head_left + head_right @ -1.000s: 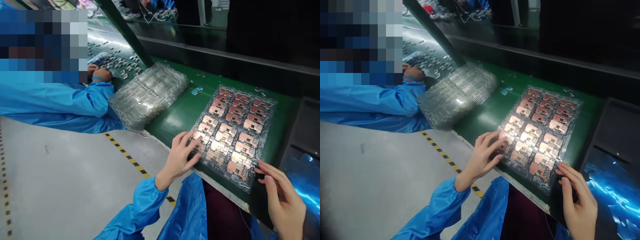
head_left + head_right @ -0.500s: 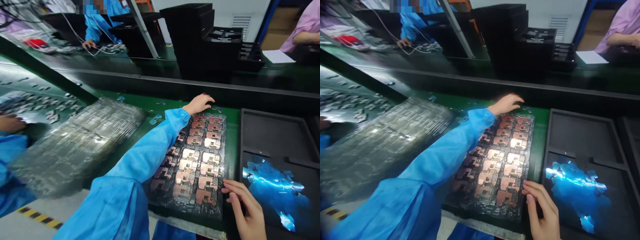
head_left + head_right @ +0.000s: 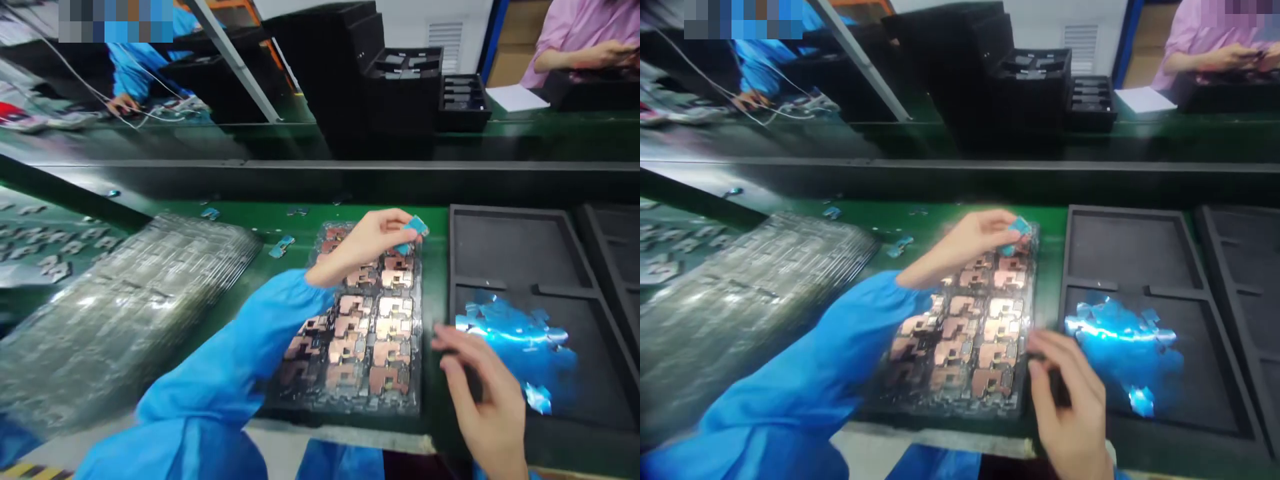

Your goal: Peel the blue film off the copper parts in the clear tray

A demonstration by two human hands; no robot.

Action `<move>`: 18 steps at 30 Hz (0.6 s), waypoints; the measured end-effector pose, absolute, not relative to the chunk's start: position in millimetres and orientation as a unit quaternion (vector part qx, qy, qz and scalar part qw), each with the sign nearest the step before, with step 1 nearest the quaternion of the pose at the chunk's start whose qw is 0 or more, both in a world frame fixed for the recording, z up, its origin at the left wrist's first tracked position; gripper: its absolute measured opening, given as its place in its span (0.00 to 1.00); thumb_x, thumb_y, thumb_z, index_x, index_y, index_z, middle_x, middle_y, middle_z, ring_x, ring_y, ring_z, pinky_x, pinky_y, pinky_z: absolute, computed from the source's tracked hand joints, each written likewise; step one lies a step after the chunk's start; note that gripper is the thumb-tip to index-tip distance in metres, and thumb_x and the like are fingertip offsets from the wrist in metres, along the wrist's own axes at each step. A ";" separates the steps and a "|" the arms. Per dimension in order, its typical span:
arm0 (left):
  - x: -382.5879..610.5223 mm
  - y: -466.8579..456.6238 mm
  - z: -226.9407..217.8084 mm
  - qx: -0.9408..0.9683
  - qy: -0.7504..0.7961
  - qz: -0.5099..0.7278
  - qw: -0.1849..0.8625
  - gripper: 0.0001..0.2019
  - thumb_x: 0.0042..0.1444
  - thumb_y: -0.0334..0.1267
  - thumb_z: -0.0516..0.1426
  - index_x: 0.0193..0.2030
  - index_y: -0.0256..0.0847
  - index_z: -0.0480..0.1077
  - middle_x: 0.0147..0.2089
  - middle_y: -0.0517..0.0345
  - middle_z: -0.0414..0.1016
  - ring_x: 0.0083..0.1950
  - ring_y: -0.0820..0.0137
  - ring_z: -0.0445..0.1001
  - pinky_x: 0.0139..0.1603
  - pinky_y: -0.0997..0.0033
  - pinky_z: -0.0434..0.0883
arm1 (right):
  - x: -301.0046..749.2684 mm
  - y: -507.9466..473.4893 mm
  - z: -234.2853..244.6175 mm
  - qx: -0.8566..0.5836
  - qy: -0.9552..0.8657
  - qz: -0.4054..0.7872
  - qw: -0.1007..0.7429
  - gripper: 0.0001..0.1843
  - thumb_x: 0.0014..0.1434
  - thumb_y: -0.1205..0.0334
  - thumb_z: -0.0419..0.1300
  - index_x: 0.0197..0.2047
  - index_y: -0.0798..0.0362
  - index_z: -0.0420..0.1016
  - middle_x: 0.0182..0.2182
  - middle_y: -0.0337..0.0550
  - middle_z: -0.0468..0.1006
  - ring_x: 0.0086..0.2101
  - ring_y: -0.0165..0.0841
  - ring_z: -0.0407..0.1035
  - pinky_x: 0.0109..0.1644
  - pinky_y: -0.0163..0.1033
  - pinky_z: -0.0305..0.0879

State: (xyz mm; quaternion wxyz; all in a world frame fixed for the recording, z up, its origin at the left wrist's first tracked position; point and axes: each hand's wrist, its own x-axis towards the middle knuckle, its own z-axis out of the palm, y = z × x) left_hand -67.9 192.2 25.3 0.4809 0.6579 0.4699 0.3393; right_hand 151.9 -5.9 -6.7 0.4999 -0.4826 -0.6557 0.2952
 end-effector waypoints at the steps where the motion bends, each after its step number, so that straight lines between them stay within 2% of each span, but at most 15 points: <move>1: -63.8 160.4 33.2 0.618 0.472 0.347 0.524 0.13 0.64 0.45 0.67 0.48 0.39 0.79 0.45 0.48 0.88 0.46 0.61 0.85 0.42 0.68 0.77 | 150.0 0.7 0.0 -0.502 -0.633 0.281 0.519 0.16 0.72 0.68 0.62 0.60 0.46 0.81 0.52 0.46 0.85 0.51 0.36 0.82 0.49 0.36 0.84; 4: -50.6 83.4 47.4 0.545 0.486 0.372 0.574 0.11 0.60 0.43 0.70 0.44 0.40 0.79 0.41 0.51 0.88 0.43 0.62 0.86 0.40 0.69 0.79 | 140.5 19.1 9.7 -0.528 -0.576 0.312 0.540 0.16 0.70 0.63 0.67 0.59 0.47 0.81 0.51 0.47 0.84 0.44 0.33 0.81 0.41 0.35 0.82; 7: -40.1 40.3 44.8 0.511 0.512 0.414 0.553 0.10 0.57 0.41 0.71 0.43 0.41 0.81 0.42 0.54 0.87 0.44 0.64 0.86 0.44 0.70 0.81 | 130.0 25.2 5.2 -0.509 -0.540 0.399 0.539 0.05 0.68 0.59 0.69 0.46 0.49 0.83 0.42 0.42 0.82 0.36 0.31 0.78 0.35 0.34 0.79; 9: -34.6 24.6 36.9 0.493 0.528 0.437 0.536 0.09 0.56 0.40 0.71 0.42 0.41 0.81 0.40 0.55 0.87 0.42 0.64 0.85 0.43 0.70 0.82 | 123.8 22.0 -1.8 -0.481 -0.522 0.423 0.564 0.05 0.69 0.60 0.68 0.39 0.50 0.81 0.37 0.40 0.80 0.33 0.29 0.76 0.34 0.34 0.78; 14: -21.1 3.2 17.5 0.450 0.555 0.487 0.503 0.10 0.54 0.41 0.72 0.40 0.41 0.81 0.36 0.56 0.85 0.37 0.64 0.84 0.39 0.69 0.82 | 117.4 10.9 -18.9 -0.448 -0.525 0.349 0.633 0.08 0.68 0.65 0.65 0.35 0.50 0.75 0.33 0.37 0.77 0.31 0.29 0.73 0.32 0.34 0.72; 18: -13.0 -6.2 11.8 0.444 0.558 0.508 0.483 0.10 0.53 0.42 0.72 0.40 0.41 0.83 0.37 0.54 0.86 0.37 0.66 0.83 0.39 0.71 0.82 | 124.8 5.5 -23.2 -0.455 -0.574 0.310 0.606 0.06 0.69 0.64 0.67 0.38 0.50 0.79 0.34 0.40 0.80 0.35 0.32 0.75 0.34 0.36 0.73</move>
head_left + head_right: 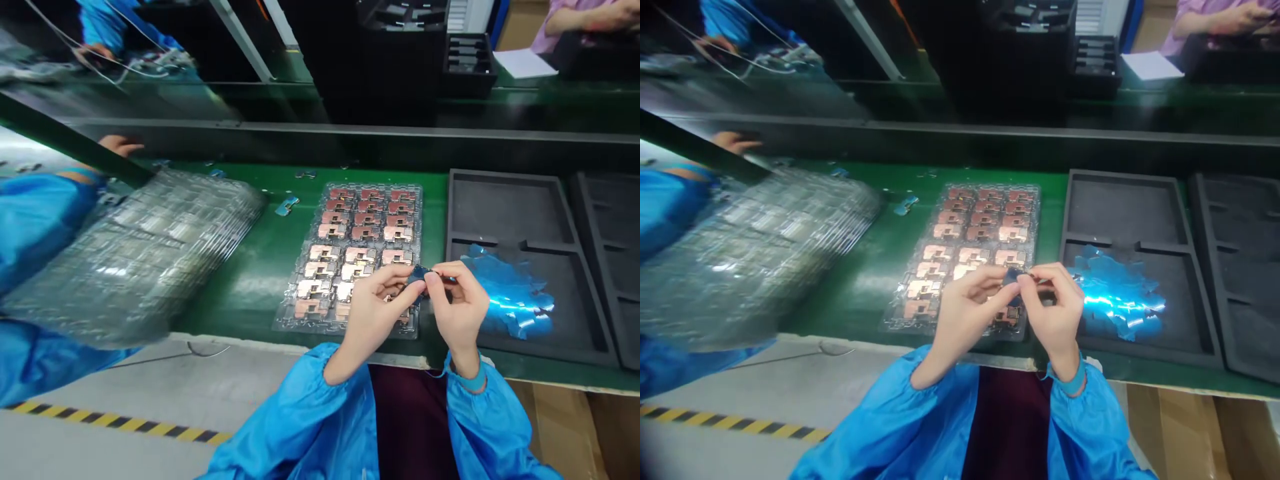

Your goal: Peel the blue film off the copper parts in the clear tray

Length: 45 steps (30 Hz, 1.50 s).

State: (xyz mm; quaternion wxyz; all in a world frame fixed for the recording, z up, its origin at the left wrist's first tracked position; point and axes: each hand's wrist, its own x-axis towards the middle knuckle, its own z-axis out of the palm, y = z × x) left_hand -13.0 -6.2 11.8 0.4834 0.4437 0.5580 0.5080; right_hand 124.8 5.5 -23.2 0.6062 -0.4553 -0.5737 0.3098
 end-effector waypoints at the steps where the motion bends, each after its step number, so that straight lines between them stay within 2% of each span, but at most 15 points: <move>1: -12.1 -8.1 11.5 0.441 0.554 0.506 0.492 0.10 0.54 0.42 0.72 0.41 0.40 0.83 0.38 0.54 0.86 0.37 0.66 0.83 0.39 0.71 0.82 | 127.2 4.2 -23.2 -0.459 -0.579 0.312 0.597 0.06 0.70 0.63 0.67 0.38 0.50 0.79 0.35 0.40 0.80 0.34 0.32 0.75 0.34 0.36 0.73; 4: -12.4 -14.1 11.5 0.423 0.536 0.501 0.532 0.12 0.55 0.43 0.72 0.43 0.40 0.84 0.40 0.53 0.86 0.40 0.64 0.85 0.40 0.70 0.83 | 132.4 1.1 -21.9 -0.473 -0.580 0.298 0.592 0.11 0.73 0.62 0.63 0.36 0.50 0.79 0.32 0.39 0.80 0.31 0.30 0.75 0.33 0.36 0.72; 7: -16.7 -19.5 9.9 0.388 0.502 0.499 0.590 0.16 0.58 0.46 0.72 0.49 0.42 0.86 0.49 0.49 0.88 0.48 0.58 0.86 0.42 0.66 0.85 | 135.0 -0.4 -19.1 -0.488 -0.593 0.281 0.575 0.14 0.75 0.60 0.62 0.35 0.50 0.79 0.32 0.39 0.80 0.32 0.31 0.75 0.34 0.37 0.73; 10: -22.1 -23.3 6.3 0.334 0.477 0.493 0.647 0.18 0.61 0.50 0.71 0.53 0.45 0.87 0.56 0.47 0.87 0.52 0.55 0.86 0.43 0.63 0.86 | 138.2 -1.4 -15.2 -0.480 -0.634 0.263 0.547 0.08 0.75 0.61 0.62 0.48 0.50 0.84 0.43 0.46 0.83 0.38 0.34 0.78 0.37 0.39 0.79; 12: -24.9 -25.1 4.3 0.307 0.480 0.493 0.658 0.19 0.59 0.49 0.72 0.55 0.46 0.86 0.59 0.47 0.86 0.54 0.54 0.85 0.46 0.62 0.86 | 141.4 -2.2 -12.3 -0.465 -0.674 0.210 0.533 0.13 0.73 0.62 0.64 0.58 0.48 0.84 0.50 0.50 0.83 0.46 0.38 0.79 0.42 0.43 0.83; 14: -26.8 -26.3 3.4 0.297 0.487 0.498 0.653 0.20 0.57 0.48 0.74 0.55 0.46 0.87 0.62 0.47 0.84 0.59 0.53 0.83 0.51 0.61 0.85 | 144.6 -2.9 -9.5 -0.452 -0.713 0.143 0.516 0.16 0.71 0.65 0.66 0.60 0.44 0.84 0.51 0.50 0.83 0.51 0.42 0.78 0.46 0.47 0.84; 16: -27.6 -27.1 3.4 0.297 0.486 0.494 0.657 0.21 0.56 0.49 0.74 0.55 0.47 0.87 0.63 0.46 0.83 0.62 0.52 0.82 0.53 0.60 0.84 | 146.7 -3.0 -6.9 -0.441 -0.735 0.100 0.504 0.16 0.70 0.67 0.66 0.57 0.41 0.86 0.49 0.48 0.84 0.51 0.42 0.78 0.46 0.48 0.83; 22: -26.9 -29.5 3.0 0.277 0.464 0.483 0.689 0.22 0.55 0.50 0.75 0.55 0.47 0.87 0.62 0.47 0.84 0.61 0.51 0.81 0.53 0.58 0.84 | 147.0 -4.2 -4.8 -0.421 -0.747 0.036 0.513 0.18 0.65 0.73 0.70 0.52 0.41 0.86 0.44 0.44 0.85 0.46 0.40 0.77 0.46 0.46 0.80; 26: -25.2 -31.8 2.9 0.245 0.438 0.497 0.708 0.20 0.53 0.48 0.77 0.52 0.48 0.88 0.59 0.49 0.86 0.56 0.56 0.83 0.53 0.61 0.82 | 150.3 -9.5 -12.5 -0.412 -0.758 -0.022 0.505 0.21 0.64 0.73 0.71 0.55 0.38 0.85 0.41 0.40 0.86 0.44 0.38 0.79 0.49 0.46 0.80; 32: -24.2 -31.1 1.2 0.185 0.408 0.523 0.725 0.18 0.52 0.44 0.78 0.49 0.47 0.87 0.51 0.52 0.88 0.54 0.60 0.84 0.56 0.64 0.78 | 157.5 -14.6 -21.9 -0.366 -0.805 -0.045 0.465 0.22 0.67 0.67 0.71 0.61 0.39 0.82 0.46 0.40 0.89 0.45 0.40 0.83 0.52 0.47 0.84; 35: -24.6 -29.7 -0.1 0.165 0.401 0.524 0.733 0.18 0.52 0.43 0.78 0.49 0.46 0.86 0.50 0.52 0.88 0.53 0.60 0.83 0.57 0.63 0.78 | 156.5 -13.4 -21.5 -0.348 -0.810 -0.049 0.470 0.20 0.67 0.68 0.70 0.59 0.42 0.82 0.46 0.42 0.89 0.47 0.40 0.84 0.52 0.47 0.85; 40: -24.7 -25.2 3.4 0.147 0.384 0.518 0.750 0.13 0.58 0.42 0.74 0.46 0.43 0.82 0.51 0.50 0.86 0.54 0.58 0.82 0.52 0.61 0.79 | 155.4 -15.6 -23.0 -0.316 -0.834 -0.026 0.451 0.16 0.68 0.66 0.68 0.57 0.42 0.80 0.52 0.42 0.88 0.52 0.42 0.84 0.54 0.48 0.87; 45: -25.9 -19.2 3.2 0.137 0.376 0.542 0.739 0.12 0.61 0.43 0.72 0.46 0.41 0.80 0.52 0.50 0.84 0.52 0.60 0.81 0.49 0.64 0.79 | 158.9 -20.1 -23.0 -0.284 -0.847 -0.039 0.447 0.14 0.67 0.68 0.69 0.53 0.44 0.80 0.49 0.42 0.89 0.49 0.41 0.85 0.51 0.46 0.88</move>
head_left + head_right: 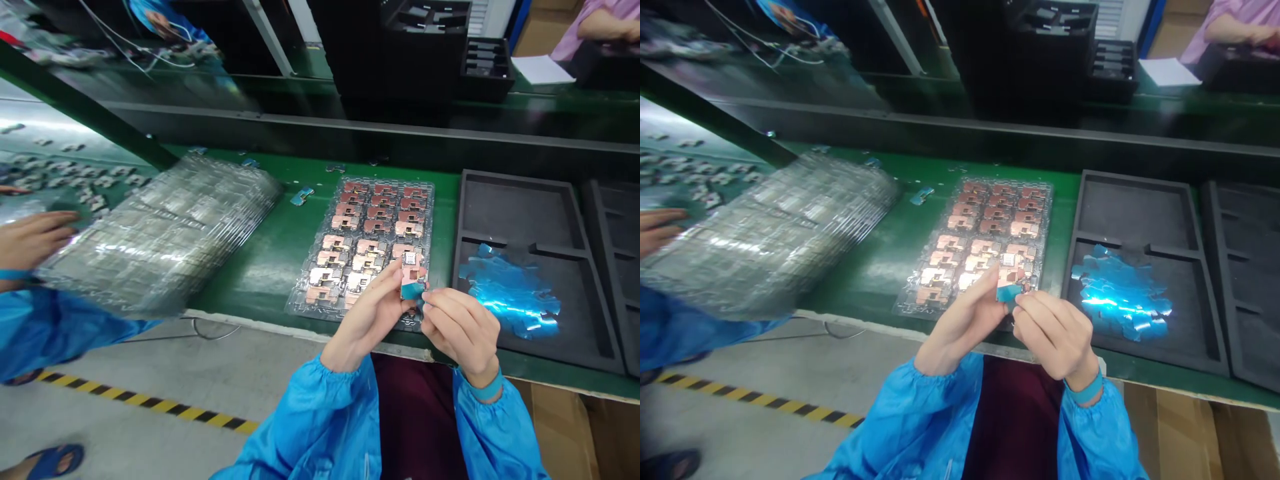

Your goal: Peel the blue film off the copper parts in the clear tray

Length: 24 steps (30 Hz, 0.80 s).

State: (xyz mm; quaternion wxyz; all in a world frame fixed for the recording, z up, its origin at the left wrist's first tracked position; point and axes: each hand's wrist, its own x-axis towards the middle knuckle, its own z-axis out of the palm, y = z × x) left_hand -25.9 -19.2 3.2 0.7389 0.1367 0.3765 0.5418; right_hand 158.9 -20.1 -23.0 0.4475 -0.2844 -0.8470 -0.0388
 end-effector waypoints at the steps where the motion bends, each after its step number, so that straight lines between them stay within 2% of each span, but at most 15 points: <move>1: -26.0 -18.1 2.1 0.130 0.370 0.549 0.738 0.12 0.61 0.43 0.72 0.46 0.41 0.80 0.53 0.50 0.84 0.51 0.62 0.81 0.49 0.66 0.78 | 160.0 -20.8 -23.1 -0.279 -0.849 -0.044 0.447 0.14 0.66 0.69 0.69 0.53 0.45 0.80 0.47 0.42 0.90 0.48 0.41 0.86 0.49 0.45 0.88; 4: -25.6 -14.8 -1.7 0.102 0.356 0.564 0.738 0.11 0.61 0.40 0.72 0.47 0.41 0.80 0.54 0.51 0.84 0.50 0.65 0.80 0.46 0.70 0.77 | 162.7 -24.4 -26.4 -0.270 -0.846 -0.051 0.456 0.15 0.65 0.70 0.71 0.53 0.46 0.79 0.44 0.41 0.90 0.45 0.40 0.86 0.46 0.44 0.88; 8: -24.5 -9.3 -5.8 0.053 0.361 0.584 0.725 0.06 0.66 0.36 0.68 0.48 0.41 0.78 0.56 0.51 0.83 0.50 0.67 0.81 0.50 0.69 0.78 | 163.6 -32.4 -33.5 -0.309 -0.816 -0.032 0.488 0.19 0.63 0.69 0.72 0.53 0.41 0.79 0.43 0.38 0.90 0.42 0.40 0.86 0.42 0.46 0.88; 11: -25.8 -6.6 -7.9 0.018 0.383 0.615 0.689 0.02 0.68 0.32 0.65 0.45 0.39 0.77 0.53 0.52 0.83 0.46 0.70 0.81 0.51 0.69 0.80 | 169.9 -29.5 -34.9 -0.383 -0.743 -0.015 0.549 0.14 0.64 0.68 0.71 0.49 0.42 0.80 0.36 0.39 0.87 0.36 0.40 0.84 0.38 0.49 0.85; 13: -27.7 -7.6 -8.1 0.007 0.402 0.632 0.662 0.03 0.66 0.29 0.65 0.43 0.39 0.77 0.47 0.55 0.83 0.44 0.71 0.81 0.52 0.69 0.80 | 182.2 -19.5 -34.2 -0.477 -0.652 -0.043 0.589 0.09 0.66 0.66 0.68 0.48 0.45 0.82 0.35 0.44 0.85 0.35 0.43 0.83 0.36 0.51 0.82; 15: -29.3 -10.8 -7.2 0.024 0.416 0.635 0.650 0.07 0.62 0.27 0.68 0.45 0.39 0.78 0.44 0.56 0.84 0.45 0.70 0.82 0.57 0.67 0.80 | 198.7 -5.8 -33.6 -0.582 -0.597 -0.071 0.548 0.10 0.68 0.63 0.66 0.52 0.50 0.83 0.40 0.53 0.85 0.43 0.51 0.82 0.43 0.58 0.81; 16: -29.5 -12.9 -6.6 0.040 0.420 0.633 0.649 0.11 0.59 0.27 0.70 0.48 0.39 0.79 0.44 0.55 0.84 0.45 0.69 0.82 0.58 0.66 0.79 | 205.9 0.8 -33.5 -0.624 -0.597 -0.074 0.499 0.14 0.69 0.60 0.65 0.56 0.54 0.83 0.47 0.60 0.85 0.50 0.57 0.80 0.50 0.65 0.79; 18: -28.3 -16.9 -5.3 0.075 0.426 0.631 0.644 0.21 0.53 0.27 0.73 0.54 0.39 0.79 0.48 0.51 0.86 0.45 0.68 0.83 0.58 0.63 0.79 | 211.7 9.3 -32.8 -0.653 -0.629 -0.067 0.416 0.24 0.70 0.56 0.65 0.65 0.59 0.79 0.62 0.71 0.77 0.64 0.67 0.70 0.64 0.78 0.67; 19: -27.0 -18.5 -4.9 0.088 0.429 0.632 0.639 0.25 0.51 0.28 0.75 0.56 0.38 0.79 0.51 0.49 0.87 0.45 0.67 0.84 0.57 0.62 0.80 | 208.7 10.2 -31.8 -0.644 -0.645 -0.054 0.409 0.28 0.70 0.54 0.66 0.67 0.60 0.77 0.67 0.73 0.72 0.67 0.68 0.66 0.67 0.79 0.63; 20: -25.3 -20.0 -4.6 0.097 0.433 0.634 0.633 0.28 0.49 0.29 0.76 0.58 0.38 0.78 0.52 0.47 0.87 0.45 0.66 0.84 0.56 0.61 0.80 | 201.3 8.5 -30.3 -0.625 -0.655 -0.024 0.424 0.29 0.70 0.53 0.67 0.68 0.59 0.76 0.68 0.72 0.71 0.68 0.67 0.65 0.66 0.76 0.65; 21: -23.4 -21.2 -4.4 0.105 0.439 0.637 0.625 0.30 0.48 0.31 0.77 0.59 0.38 0.77 0.53 0.45 0.87 0.45 0.64 0.85 0.55 0.61 0.80 | 190.3 4.7 -28.4 -0.600 -0.662 0.034 0.448 0.27 0.70 0.53 0.67 0.67 0.56 0.77 0.66 0.68 0.74 0.65 0.62 0.70 0.63 0.70 0.72; 22: -21.4 -22.3 -4.3 0.113 0.444 0.640 0.617 0.31 0.48 0.32 0.78 0.59 0.38 0.77 0.53 0.44 0.87 0.46 0.63 0.85 0.54 0.60 0.80 | 176.6 -0.3 -26.2 -0.567 -0.670 0.110 0.466 0.23 0.70 0.53 0.67 0.64 0.54 0.79 0.60 0.62 0.80 0.59 0.55 0.76 0.56 0.60 0.78; 24: -17.7 -24.3 -4.5 0.134 0.452 0.645 0.602 0.31 0.48 0.35 0.79 0.58 0.38 0.78 0.54 0.44 0.86 0.48 0.60 0.86 0.53 0.60 0.81 | 147.0 -10.5 -22.7 -0.514 -0.670 0.259 0.468 0.13 0.70 0.54 0.68 0.53 0.50 0.82 0.46 0.49 0.85 0.41 0.40 0.81 0.42 0.44 0.81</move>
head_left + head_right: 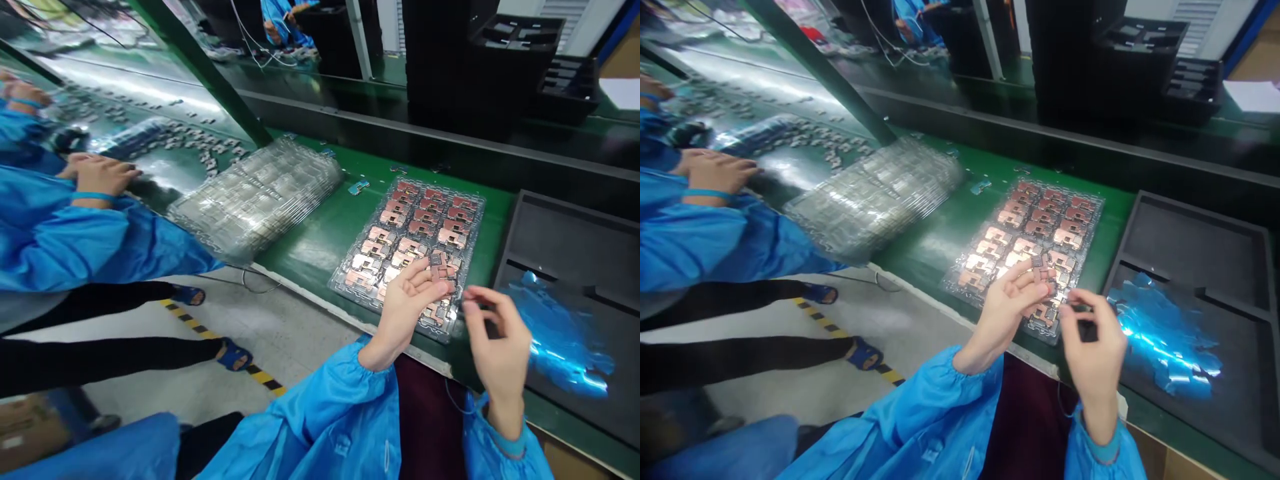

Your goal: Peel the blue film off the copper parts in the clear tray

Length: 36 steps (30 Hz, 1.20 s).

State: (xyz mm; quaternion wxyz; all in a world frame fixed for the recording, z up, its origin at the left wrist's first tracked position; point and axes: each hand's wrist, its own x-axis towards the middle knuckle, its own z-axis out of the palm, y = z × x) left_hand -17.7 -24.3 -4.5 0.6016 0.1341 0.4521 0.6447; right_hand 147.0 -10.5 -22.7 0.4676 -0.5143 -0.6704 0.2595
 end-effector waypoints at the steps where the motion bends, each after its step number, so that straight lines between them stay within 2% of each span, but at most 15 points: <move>1: -16.1 -25.4 -4.8 0.143 0.454 0.648 0.595 0.30 0.48 0.37 0.79 0.57 0.39 0.78 0.53 0.44 0.87 0.49 0.58 0.86 0.52 0.60 0.81 | 133.9 -14.3 -21.9 -0.501 -0.662 0.307 0.466 0.09 0.70 0.54 0.68 0.48 0.50 0.82 0.42 0.45 0.85 0.35 0.35 0.80 0.38 0.40 0.79; 4: -11.7 -28.5 -7.5 0.153 0.448 0.667 0.575 0.28 0.47 0.38 0.79 0.54 0.41 0.79 0.51 0.45 0.87 0.51 0.56 0.86 0.54 0.58 0.80 | 111.5 -18.9 -24.2 -0.501 -0.621 0.342 0.496 0.09 0.69 0.55 0.69 0.39 0.51 0.80 0.35 0.40 0.82 0.31 0.31 0.77 0.35 0.34 0.76; 8: -7.3 -30.3 -15.9 0.165 0.432 0.688 0.559 0.26 0.46 0.39 0.79 0.52 0.40 0.80 0.48 0.43 0.88 0.52 0.55 0.86 0.58 0.56 0.80 | 111.4 -14.7 -33.7 -0.515 -0.595 0.342 0.514 0.12 0.69 0.53 0.69 0.37 0.51 0.79 0.33 0.40 0.80 0.30 0.31 0.77 0.34 0.33 0.75; 11: -7.8 -30.8 -21.7 0.165 0.430 0.700 0.546 0.29 0.45 0.44 0.80 0.53 0.39 0.80 0.49 0.44 0.87 0.52 0.56 0.86 0.57 0.57 0.81 | 113.7 -10.4 -40.0 -0.516 -0.607 0.334 0.503 0.13 0.66 0.52 0.72 0.37 0.52 0.80 0.33 0.41 0.81 0.29 0.31 0.77 0.34 0.33 0.75; 14: -12.9 -33.2 -22.9 0.162 0.442 0.702 0.534 0.29 0.49 0.50 0.78 0.53 0.39 0.78 0.47 0.46 0.86 0.48 0.59 0.86 0.50 0.62 0.82 | 112.0 -9.5 -41.5 -0.496 -0.645 0.319 0.487 0.12 0.68 0.53 0.70 0.37 0.52 0.80 0.33 0.40 0.82 0.30 0.31 0.77 0.36 0.34 0.75; 18: -30.6 -38.6 -18.1 0.192 0.502 0.669 0.513 0.22 0.56 0.55 0.72 0.42 0.38 0.76 0.40 0.52 0.83 0.33 0.68 0.80 0.32 0.71 0.77 | 109.7 -13.4 -34.3 -0.396 -0.759 0.298 0.422 0.09 0.71 0.59 0.68 0.37 0.50 0.79 0.31 0.37 0.81 0.30 0.29 0.75 0.37 0.34 0.73; 20: -47.3 -43.9 -12.9 0.231 0.531 0.639 0.506 0.20 0.59 0.54 0.70 0.40 0.39 0.75 0.37 0.56 0.81 0.30 0.70 0.78 0.30 0.71 0.75 | 113.1 -16.0 -29.1 -0.357 -0.793 0.295 0.395 0.05 0.73 0.61 0.66 0.41 0.50 0.80 0.33 0.37 0.83 0.31 0.29 0.76 0.38 0.34 0.74; 23: -85.3 -55.1 -4.2 0.357 0.580 0.569 0.461 0.14 0.67 0.50 0.64 0.41 0.40 0.76 0.39 0.55 0.80 0.35 0.69 0.78 0.37 0.69 0.78 | 128.2 -17.0 -27.6 -0.371 -0.790 0.278 0.402 0.05 0.74 0.63 0.64 0.44 0.50 0.82 0.38 0.40 0.85 0.37 0.31 0.80 0.43 0.36 0.75; 26: -130.9 -63.2 -3.0 0.528 0.632 0.462 0.329 0.12 0.74 0.44 0.56 0.45 0.42 0.79 0.45 0.52 0.80 0.45 0.64 0.79 0.51 0.61 0.78 | 148.2 -12.9 -36.1 -0.437 -0.740 0.287 0.423 0.07 0.73 0.60 0.65 0.42 0.50 0.83 0.38 0.41 0.86 0.37 0.34 0.81 0.44 0.38 0.77; 28: -156.0 -64.0 -9.4 0.596 0.653 0.395 0.250 0.13 0.76 0.39 0.53 0.48 0.43 0.80 0.48 0.51 0.78 0.50 0.62 0.79 0.56 0.59 0.75 | 157.8 -9.2 -42.7 -0.474 -0.708 0.303 0.427 0.09 0.73 0.57 0.65 0.41 0.51 0.84 0.38 0.42 0.86 0.37 0.35 0.81 0.43 0.40 0.78; 31: -176.6 -60.8 -23.4 0.630 0.665 0.338 0.216 0.11 0.76 0.35 0.52 0.52 0.43 0.77 0.48 0.52 0.78 0.51 0.61 0.78 0.56 0.59 0.74 | 163.1 -6.5 -46.3 -0.499 -0.690 0.312 0.420 0.11 0.72 0.53 0.66 0.41 0.50 0.84 0.37 0.41 0.86 0.37 0.35 0.81 0.43 0.40 0.79; 36: -183.4 -58.8 -30.7 0.652 0.665 0.303 0.202 0.08 0.76 0.36 0.54 0.46 0.43 0.74 0.45 0.53 0.80 0.49 0.60 0.74 0.56 0.58 0.71 | 162.4 -8.3 -42.6 -0.500 -0.697 0.320 0.402 0.12 0.72 0.52 0.65 0.40 0.49 0.84 0.37 0.40 0.86 0.37 0.34 0.81 0.44 0.39 0.78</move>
